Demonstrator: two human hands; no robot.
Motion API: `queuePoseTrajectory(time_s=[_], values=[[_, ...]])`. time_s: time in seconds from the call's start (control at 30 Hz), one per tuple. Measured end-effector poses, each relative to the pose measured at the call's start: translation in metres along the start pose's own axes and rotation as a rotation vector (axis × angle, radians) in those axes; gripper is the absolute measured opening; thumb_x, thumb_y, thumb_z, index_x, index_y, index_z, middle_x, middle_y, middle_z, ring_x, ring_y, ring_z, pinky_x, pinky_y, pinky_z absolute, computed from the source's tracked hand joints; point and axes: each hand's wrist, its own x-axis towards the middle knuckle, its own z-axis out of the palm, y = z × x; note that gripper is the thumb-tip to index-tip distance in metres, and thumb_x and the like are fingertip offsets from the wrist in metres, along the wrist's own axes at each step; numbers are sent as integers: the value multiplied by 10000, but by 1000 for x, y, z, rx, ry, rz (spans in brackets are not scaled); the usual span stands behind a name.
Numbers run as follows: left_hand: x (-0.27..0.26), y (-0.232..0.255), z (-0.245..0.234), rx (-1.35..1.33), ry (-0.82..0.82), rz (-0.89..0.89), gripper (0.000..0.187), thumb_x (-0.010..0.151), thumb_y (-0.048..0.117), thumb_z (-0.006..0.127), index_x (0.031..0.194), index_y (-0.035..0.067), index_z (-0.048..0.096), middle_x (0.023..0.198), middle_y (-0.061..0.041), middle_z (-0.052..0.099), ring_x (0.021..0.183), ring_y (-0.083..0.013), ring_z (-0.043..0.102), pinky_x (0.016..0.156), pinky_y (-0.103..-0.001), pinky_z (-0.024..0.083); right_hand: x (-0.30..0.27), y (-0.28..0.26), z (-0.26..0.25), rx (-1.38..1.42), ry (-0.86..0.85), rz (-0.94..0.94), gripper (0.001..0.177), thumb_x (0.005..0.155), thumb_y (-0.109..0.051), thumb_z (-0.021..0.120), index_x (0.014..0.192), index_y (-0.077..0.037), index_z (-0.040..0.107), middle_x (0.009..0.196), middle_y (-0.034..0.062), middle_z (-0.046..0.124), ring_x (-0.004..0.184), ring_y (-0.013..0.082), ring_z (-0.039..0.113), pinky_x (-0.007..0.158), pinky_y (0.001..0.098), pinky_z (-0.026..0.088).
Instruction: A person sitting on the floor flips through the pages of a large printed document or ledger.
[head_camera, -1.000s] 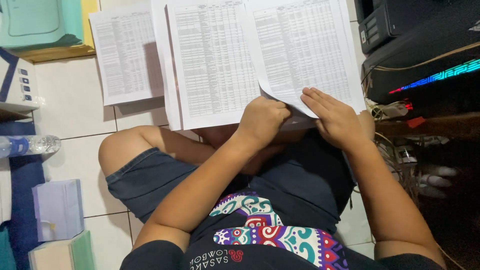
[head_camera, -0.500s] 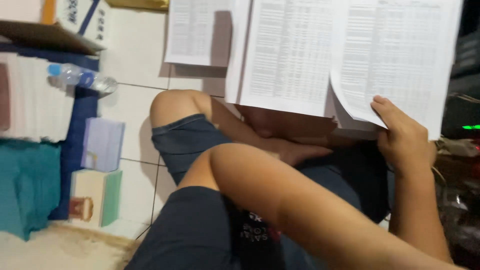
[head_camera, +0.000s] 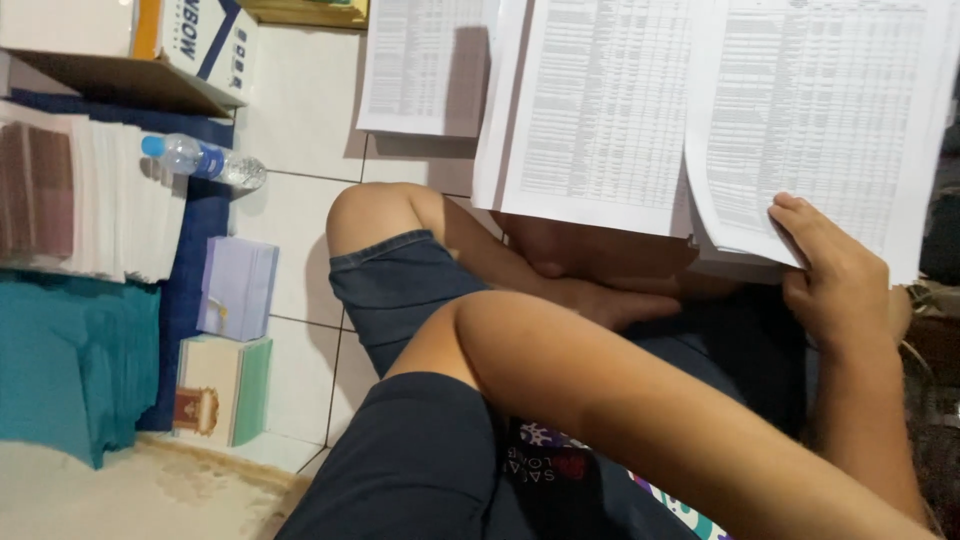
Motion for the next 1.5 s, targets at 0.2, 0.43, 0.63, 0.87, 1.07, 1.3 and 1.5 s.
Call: queuePoseTrajectory(time_s=[0.2,0.43,0.63,0.87,1.07,1.3,1.5], values=[[-4,3,-14,-219,-173,68,283,978,274,383,866,33,481,771,-26,586,735,-139,555,664,-311,486,6,-4,-8,91,-85,84,866,632,159,526,1476,-29,570,1541,155,574,1404,306,540,1169,379,399],[-170,-16,-100,1299,464,-786,192,907,229,734,954,74,631,915,-118,641,881,-348,601,776,-464,475,-12,55,12,254,-159,308,368,886,-55,446,1227,-20,581,1210,106,547,1162,257,480,983,390,340],[-211,-9,-120,1414,425,-885,329,847,259,874,909,53,625,950,-88,599,807,-274,577,669,-396,490,40,-27,-23,120,115,413,375,1068,-272,427,1173,37,613,906,153,583,843,261,510,628,415,362],[-238,-28,-127,1390,464,-967,133,839,264,785,927,176,736,1013,-14,655,908,-280,653,767,-391,563,109,-128,21,121,84,146,606,925,65,383,1467,-112,587,1427,185,631,1290,363,599,1066,434,457],[-234,-18,-134,1409,366,-1140,205,782,375,847,870,202,783,828,5,657,867,-240,693,781,-351,571,117,-169,70,-78,-26,2,374,1050,-78,412,1321,-134,663,1320,95,713,1242,254,661,962,377,551],[-257,-24,-131,1536,311,-814,79,853,261,780,803,223,731,694,7,619,768,-215,641,765,-334,521,111,-158,80,-120,-27,-75,395,1017,-52,451,1369,-63,629,1381,173,670,1310,305,610,1026,400,524],[-230,-5,-136,1610,408,-462,59,927,201,755,877,176,735,849,39,705,839,-179,634,772,-314,468,108,-148,87,-133,-10,-217,514,970,-232,560,1404,45,559,1372,302,609,1319,427,576,1109,469,463]])
